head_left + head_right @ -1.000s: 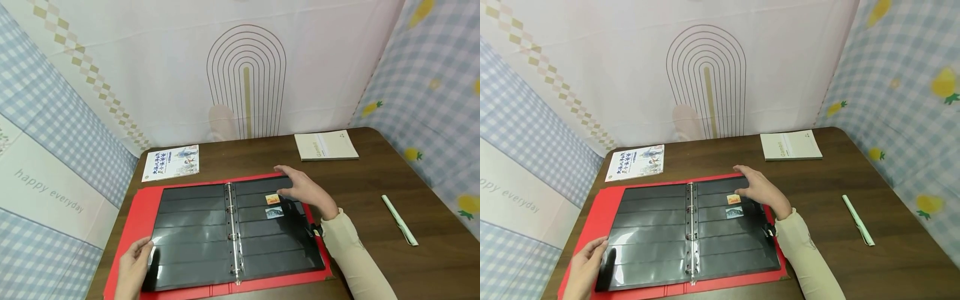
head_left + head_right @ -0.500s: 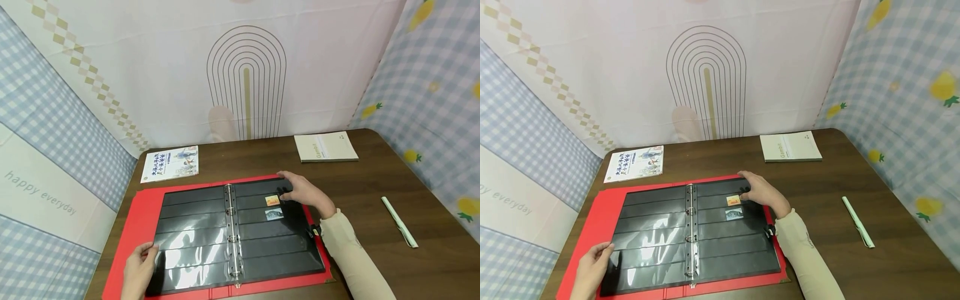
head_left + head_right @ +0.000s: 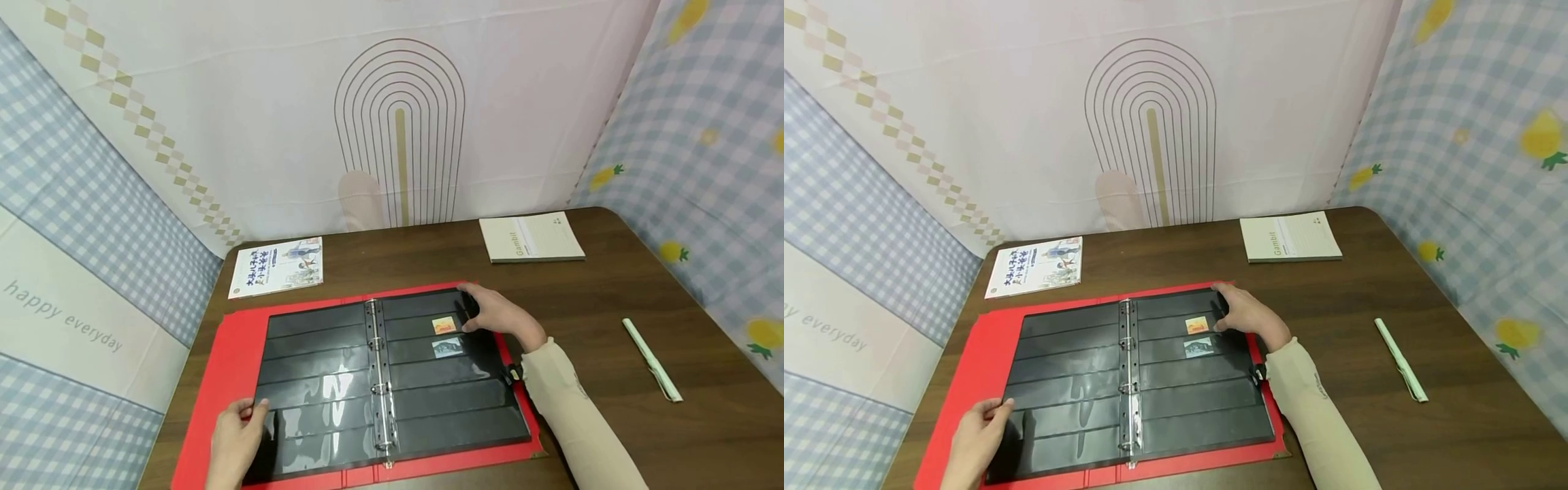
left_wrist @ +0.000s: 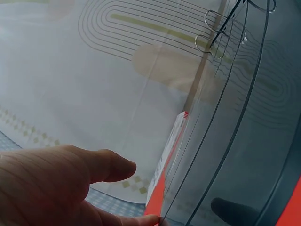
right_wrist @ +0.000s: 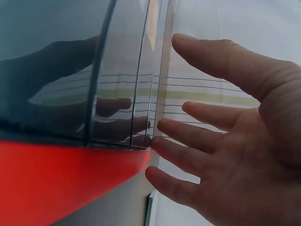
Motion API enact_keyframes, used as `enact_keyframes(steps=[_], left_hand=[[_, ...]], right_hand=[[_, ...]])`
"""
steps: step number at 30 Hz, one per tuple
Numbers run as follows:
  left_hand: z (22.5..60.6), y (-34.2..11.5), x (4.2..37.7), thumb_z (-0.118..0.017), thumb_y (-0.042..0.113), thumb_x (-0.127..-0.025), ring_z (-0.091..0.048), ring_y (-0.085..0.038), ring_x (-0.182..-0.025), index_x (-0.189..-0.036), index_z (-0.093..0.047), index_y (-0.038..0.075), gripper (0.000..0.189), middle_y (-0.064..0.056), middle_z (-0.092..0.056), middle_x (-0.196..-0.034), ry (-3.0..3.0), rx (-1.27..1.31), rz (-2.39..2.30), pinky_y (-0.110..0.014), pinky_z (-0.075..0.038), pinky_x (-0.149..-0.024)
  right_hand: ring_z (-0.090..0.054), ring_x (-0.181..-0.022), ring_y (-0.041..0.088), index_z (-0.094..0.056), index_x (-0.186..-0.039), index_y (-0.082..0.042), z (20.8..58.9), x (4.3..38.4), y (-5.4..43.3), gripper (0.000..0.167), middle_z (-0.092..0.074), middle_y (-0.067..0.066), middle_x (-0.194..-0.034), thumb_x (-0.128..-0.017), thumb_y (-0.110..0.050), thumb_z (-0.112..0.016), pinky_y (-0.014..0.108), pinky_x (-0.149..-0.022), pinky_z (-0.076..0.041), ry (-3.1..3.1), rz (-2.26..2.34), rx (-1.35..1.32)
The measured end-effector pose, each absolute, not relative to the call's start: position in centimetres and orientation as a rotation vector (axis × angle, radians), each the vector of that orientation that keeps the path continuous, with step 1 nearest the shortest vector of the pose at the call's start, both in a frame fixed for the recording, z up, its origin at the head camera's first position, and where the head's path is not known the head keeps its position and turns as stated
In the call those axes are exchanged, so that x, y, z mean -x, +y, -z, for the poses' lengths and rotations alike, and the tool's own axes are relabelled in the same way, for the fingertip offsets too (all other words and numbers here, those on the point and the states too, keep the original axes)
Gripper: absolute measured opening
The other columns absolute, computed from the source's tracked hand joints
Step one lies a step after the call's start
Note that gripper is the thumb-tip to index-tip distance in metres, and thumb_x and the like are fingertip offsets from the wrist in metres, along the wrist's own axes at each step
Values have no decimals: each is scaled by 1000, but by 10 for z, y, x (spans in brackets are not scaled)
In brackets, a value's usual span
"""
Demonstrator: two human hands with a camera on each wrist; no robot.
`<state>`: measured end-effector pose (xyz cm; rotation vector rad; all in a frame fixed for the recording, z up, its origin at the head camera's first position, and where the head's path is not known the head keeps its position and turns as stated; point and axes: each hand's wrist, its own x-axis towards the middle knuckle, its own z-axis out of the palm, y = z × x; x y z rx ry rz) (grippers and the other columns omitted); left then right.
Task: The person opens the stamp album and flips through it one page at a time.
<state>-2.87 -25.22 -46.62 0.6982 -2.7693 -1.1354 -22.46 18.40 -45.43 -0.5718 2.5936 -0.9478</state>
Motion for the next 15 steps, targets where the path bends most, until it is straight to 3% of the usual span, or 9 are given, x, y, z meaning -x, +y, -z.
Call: enact_keyframes(steps=[11,15], left_hand=[[467,-244,30,-61,22,-98,-48,-57,-110,-122,-54,-22,51,-36,-57,-109,-2797,-694,1081,-64,-37,-94],[463,-235,30,-63,24,-97,-41,-61,-115,-130,-49,-18,56,-40,-50,-120,-2792,-666,1031,-69,-34,-90]], right_hand=[[-40,-136,45,-38,-148,10,459,225,184,85,-41,31,-149,-77,-1,-83,60,-109,-35,2602,939,632],[-39,-137,46,-38,-148,10,460,225,183,87,-40,32,-149,-75,0,-84,60,-110,-34,2610,915,623]])
